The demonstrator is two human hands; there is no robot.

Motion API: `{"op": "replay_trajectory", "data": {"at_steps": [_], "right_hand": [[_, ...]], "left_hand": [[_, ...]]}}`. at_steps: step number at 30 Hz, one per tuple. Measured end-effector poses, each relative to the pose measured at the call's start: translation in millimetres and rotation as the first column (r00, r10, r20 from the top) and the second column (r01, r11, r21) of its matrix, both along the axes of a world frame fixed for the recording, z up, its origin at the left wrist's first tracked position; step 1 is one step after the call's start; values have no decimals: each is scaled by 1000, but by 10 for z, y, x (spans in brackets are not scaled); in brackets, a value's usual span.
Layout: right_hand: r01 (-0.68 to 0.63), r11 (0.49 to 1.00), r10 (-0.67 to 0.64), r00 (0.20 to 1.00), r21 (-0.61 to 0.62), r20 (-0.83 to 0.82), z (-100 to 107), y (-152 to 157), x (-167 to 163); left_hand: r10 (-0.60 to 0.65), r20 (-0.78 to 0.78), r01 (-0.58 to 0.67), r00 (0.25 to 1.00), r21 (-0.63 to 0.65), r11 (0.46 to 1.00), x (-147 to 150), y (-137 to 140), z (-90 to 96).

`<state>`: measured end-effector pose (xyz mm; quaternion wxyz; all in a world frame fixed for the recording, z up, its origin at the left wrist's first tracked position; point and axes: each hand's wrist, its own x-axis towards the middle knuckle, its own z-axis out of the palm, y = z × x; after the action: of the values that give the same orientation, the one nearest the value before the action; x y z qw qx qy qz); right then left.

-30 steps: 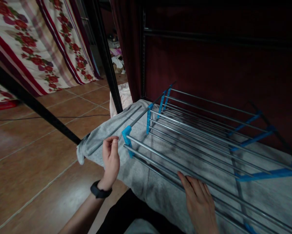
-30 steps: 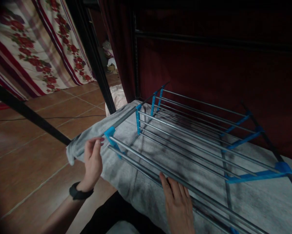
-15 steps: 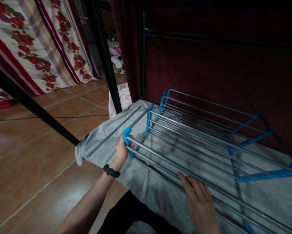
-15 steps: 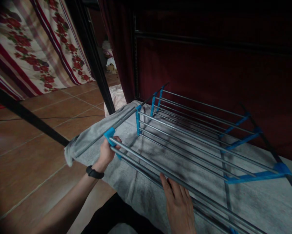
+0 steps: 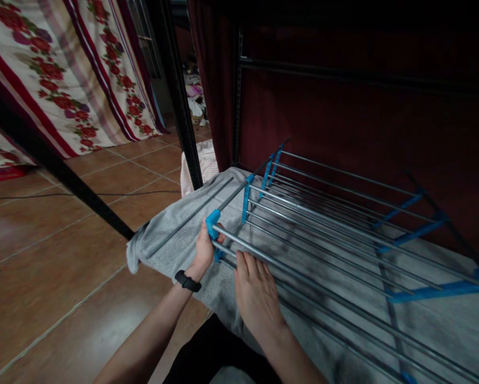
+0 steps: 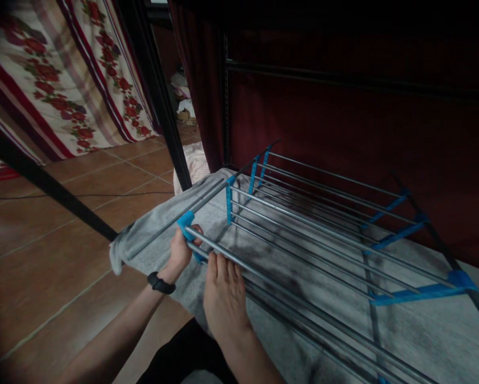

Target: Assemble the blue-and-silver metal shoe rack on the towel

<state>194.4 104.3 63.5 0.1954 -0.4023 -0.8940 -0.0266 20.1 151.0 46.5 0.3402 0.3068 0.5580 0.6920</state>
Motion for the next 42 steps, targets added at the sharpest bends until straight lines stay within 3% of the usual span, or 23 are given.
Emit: {"op": "replay_trajectory", "data": {"at_steps": [6, 9, 16, 22, 28, 34, 42], "right_hand": [[-35, 997, 39, 997, -69, 61, 182, 210, -624], [-10, 996, 21, 992, -86, 123, 197, 266, -741], [-55, 997, 66, 977, -63, 204, 159, 320, -758], [-73, 993, 90, 975, -89, 202, 171, 337, -744], [-24, 987, 44, 992, -159, 120, 117, 323, -813], [-1, 986, 19, 994, -167, 109, 87, 314, -828], [56, 980, -29, 990, -191, 138, 82, 334, -860]], "left_hand": [[27, -47, -28, 999, -21, 999, -81, 38, -44], [-51, -94, 51, 994, -3, 999, -113, 39, -22], [-252, -61, 253, 966, 13, 967, -210, 95, -91], [-365, 83, 367, 927, -2, 930, -261, 130, -121], [-369, 36, 369, 929, -14, 929, -289, 158, -93], [-347, -106, 350, 932, 12, 937, -350, 181, -177], [-354, -102, 355, 930, -2, 935, -418, 242, -271]]}}
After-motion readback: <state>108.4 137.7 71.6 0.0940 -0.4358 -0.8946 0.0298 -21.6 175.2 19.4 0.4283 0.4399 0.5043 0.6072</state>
